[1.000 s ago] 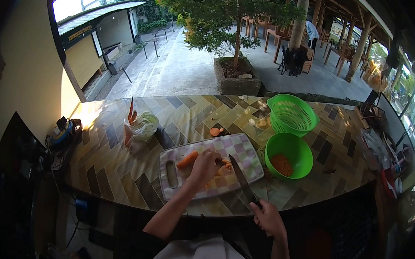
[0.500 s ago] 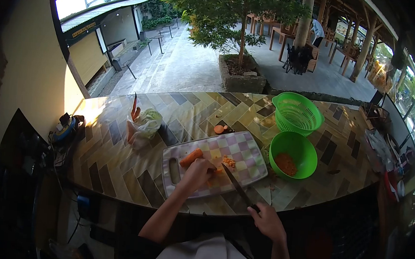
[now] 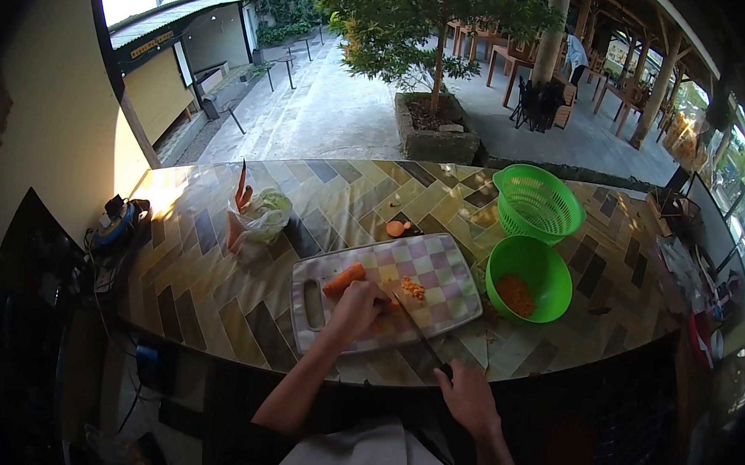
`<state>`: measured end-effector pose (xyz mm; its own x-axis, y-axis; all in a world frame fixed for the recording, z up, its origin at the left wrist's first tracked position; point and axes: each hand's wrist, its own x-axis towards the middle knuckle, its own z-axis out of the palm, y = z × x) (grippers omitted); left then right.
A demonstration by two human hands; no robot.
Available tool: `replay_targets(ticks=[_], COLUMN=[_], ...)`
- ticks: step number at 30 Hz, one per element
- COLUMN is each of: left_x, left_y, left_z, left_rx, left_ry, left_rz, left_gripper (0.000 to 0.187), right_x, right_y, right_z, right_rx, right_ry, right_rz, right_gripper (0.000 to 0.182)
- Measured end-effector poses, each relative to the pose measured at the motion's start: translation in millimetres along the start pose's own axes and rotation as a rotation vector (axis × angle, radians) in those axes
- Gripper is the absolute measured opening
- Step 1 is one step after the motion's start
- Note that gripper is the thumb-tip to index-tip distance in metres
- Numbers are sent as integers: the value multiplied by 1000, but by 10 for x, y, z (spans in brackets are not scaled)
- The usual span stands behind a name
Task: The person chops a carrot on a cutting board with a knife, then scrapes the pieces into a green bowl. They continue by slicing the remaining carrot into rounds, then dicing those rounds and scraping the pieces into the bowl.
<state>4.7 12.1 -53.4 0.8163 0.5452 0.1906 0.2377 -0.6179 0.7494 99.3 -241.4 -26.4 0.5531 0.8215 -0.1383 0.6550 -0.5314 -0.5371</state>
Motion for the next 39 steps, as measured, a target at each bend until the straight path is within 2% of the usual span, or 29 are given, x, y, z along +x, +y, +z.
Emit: replay_targets(ticks=[7,12,19,27,34,39], left_x=[-1,-38,-88,-115,-124,-148], left_y=[-70,-101,-12,-20,-14,-19], left_z=[42,122,178,228,224,249], left_rx=[79,158,187,153,153,205], left_ry=[22,92,130,181,179,196], left_rz=[58,106,53,74,73,43], left_gripper=[17,16,12,11,12,15], right_x=[-14,-62,-84,-52,102,225], right_y=[-45,-34,-35,-156,-214,-113], right_z=[-50,8,116,118,40,137], right_rx=[114,104,102,-58,-128,-21], right_ry=[50,-7,20,-48,-99,-30], right_rz=[18,19,-21,51,34,-8], right_gripper=[37,39,38,34,33,34])
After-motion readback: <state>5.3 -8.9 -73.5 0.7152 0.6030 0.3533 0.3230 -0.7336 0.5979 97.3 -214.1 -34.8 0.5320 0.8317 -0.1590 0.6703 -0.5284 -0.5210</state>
